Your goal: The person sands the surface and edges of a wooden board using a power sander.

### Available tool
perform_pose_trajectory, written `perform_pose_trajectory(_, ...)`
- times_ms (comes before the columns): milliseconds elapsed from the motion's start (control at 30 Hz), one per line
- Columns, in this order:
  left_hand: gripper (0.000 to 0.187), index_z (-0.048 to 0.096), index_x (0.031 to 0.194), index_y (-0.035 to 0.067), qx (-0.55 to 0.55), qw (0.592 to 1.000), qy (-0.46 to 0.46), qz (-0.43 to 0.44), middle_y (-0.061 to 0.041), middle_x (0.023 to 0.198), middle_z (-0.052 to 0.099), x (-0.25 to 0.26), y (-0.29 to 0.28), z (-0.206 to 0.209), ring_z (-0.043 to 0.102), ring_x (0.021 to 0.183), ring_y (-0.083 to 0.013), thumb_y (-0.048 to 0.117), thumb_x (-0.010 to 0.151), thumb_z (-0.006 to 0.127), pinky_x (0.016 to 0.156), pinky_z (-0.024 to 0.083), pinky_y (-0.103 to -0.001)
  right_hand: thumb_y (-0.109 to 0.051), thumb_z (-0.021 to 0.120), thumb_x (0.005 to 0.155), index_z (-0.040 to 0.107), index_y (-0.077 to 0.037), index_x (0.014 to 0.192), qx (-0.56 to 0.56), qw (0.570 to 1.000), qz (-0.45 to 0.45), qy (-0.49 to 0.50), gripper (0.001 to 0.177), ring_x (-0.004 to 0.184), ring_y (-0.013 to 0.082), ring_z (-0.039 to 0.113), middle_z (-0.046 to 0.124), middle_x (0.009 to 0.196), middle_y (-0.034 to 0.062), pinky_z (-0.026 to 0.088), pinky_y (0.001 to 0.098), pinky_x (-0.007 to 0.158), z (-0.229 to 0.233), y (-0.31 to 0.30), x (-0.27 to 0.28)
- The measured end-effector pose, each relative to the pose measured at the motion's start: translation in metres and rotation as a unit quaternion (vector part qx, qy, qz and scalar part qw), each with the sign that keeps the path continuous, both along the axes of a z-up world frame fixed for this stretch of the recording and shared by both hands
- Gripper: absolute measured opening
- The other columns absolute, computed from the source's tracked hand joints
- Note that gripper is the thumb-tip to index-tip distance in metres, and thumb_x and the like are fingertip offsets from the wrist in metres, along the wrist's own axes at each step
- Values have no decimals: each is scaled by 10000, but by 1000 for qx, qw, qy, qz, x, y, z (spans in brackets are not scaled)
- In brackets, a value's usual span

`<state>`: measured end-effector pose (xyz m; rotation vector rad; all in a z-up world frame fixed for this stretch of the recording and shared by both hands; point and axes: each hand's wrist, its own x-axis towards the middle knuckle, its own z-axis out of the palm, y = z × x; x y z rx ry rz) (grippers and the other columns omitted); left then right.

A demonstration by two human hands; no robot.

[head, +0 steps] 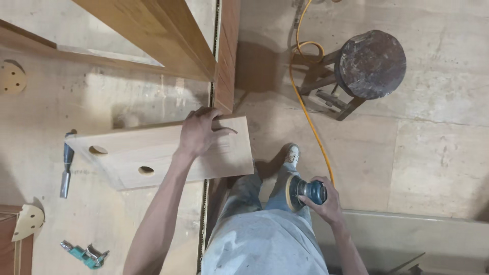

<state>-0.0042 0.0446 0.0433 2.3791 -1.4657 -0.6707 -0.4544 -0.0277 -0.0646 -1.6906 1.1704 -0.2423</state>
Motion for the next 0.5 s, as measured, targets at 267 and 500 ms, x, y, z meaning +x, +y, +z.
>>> perform_pose_trajectory(267, 463, 687, 1106, 225, -113, 987, -118, -5, 6, 972, 694, -59, 63, 7, 635, 980, -207, 421, 730, 875, 860, 472, -352, -378, 993, 604, 680, -140, 1175, 13, 1000, 18, 15, 693, 1055, 288, 712, 724, 1072, 117, 556, 480, 955, 7, -8, 18)
perform_pose_trajectory(500, 409, 693, 1253, 307, 221, 975, -20, 29, -31, 982, 793, -14, 145, 80, 738, 1011, -320, 442, 868, 722, 883, 576, -467, -394, 981, 628, 683, -148, 1184, 7, 999, 44, 22, 678, 1087, 273, 693, 721, 1087, 109, 526, 463, 979, 6, -12, 24)
